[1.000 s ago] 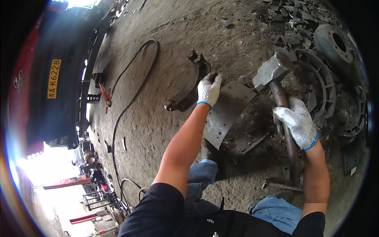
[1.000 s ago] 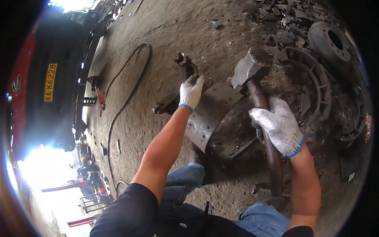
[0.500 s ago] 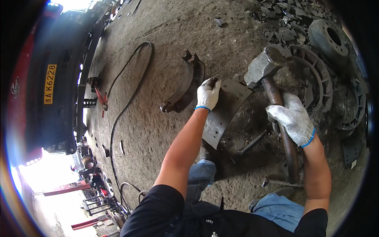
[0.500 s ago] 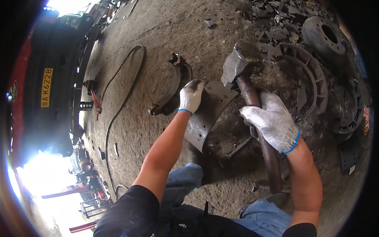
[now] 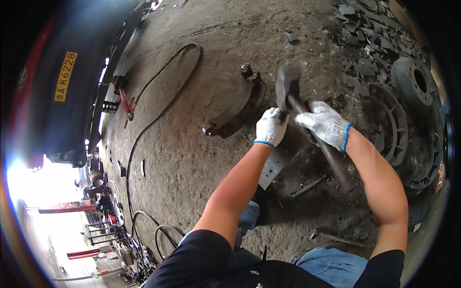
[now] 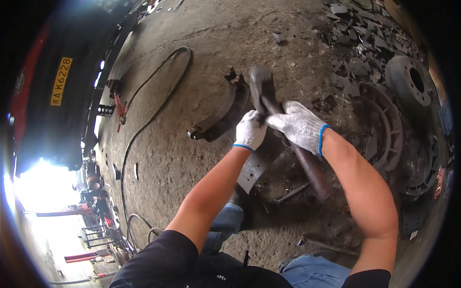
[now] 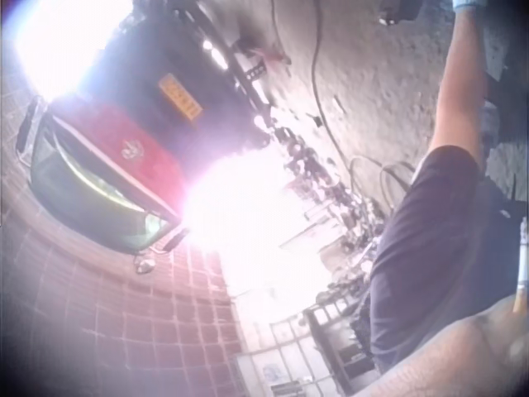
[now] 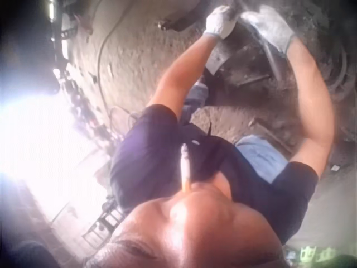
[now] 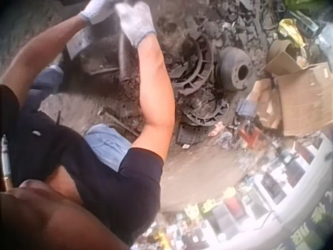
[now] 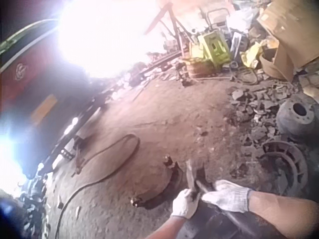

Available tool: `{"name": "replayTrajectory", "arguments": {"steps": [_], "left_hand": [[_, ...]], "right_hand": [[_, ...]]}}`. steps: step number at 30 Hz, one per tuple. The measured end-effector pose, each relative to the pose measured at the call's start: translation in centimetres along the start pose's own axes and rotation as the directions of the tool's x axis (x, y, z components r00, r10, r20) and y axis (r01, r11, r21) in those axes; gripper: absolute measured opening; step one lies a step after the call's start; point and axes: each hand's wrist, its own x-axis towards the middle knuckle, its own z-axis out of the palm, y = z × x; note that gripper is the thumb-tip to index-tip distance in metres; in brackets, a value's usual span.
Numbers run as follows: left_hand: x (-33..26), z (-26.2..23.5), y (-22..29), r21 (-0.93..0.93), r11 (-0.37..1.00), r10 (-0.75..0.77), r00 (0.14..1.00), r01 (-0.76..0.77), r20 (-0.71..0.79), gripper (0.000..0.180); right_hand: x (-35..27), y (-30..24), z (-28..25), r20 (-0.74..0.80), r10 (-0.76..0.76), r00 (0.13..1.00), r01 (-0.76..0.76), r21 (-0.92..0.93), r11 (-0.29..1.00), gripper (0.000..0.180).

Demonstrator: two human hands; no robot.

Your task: The person kneels on the floor and uses a hammer to repeatedly strike a metal plate, likely to remove rust or deformations. The person repositions the plate and continues hammering different areas.

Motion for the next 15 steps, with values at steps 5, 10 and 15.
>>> {"name": "replayTrajectory", "arguments": {"steps": [5,10,15], "left_hand": [[-1.0,-0.5,-1.3,-0.096,0.995,-0.037,0.998,0.031,-0.056,0.023],[-0.6,-2.6,1.1,-0.151,0.986,-0.076,0.996,0.067,-0.054,0.023],[-0.2,0.9,0.0,-0.190,0.980,-0.066,0.997,0.057,-0.044,0.022]], "right_hand": [[0.1,-3.7,0.2,-0.055,0.035,0.998,-0.032,0.047,0.998,0.028],[2.3,3.9,1.2,-0.318,-0.293,0.902,0.320,0.033,0.947,0.022],[1.8,4.5,0.6,-0.223,0.180,0.958,-0.145,0.164,0.976,0.020]]}}
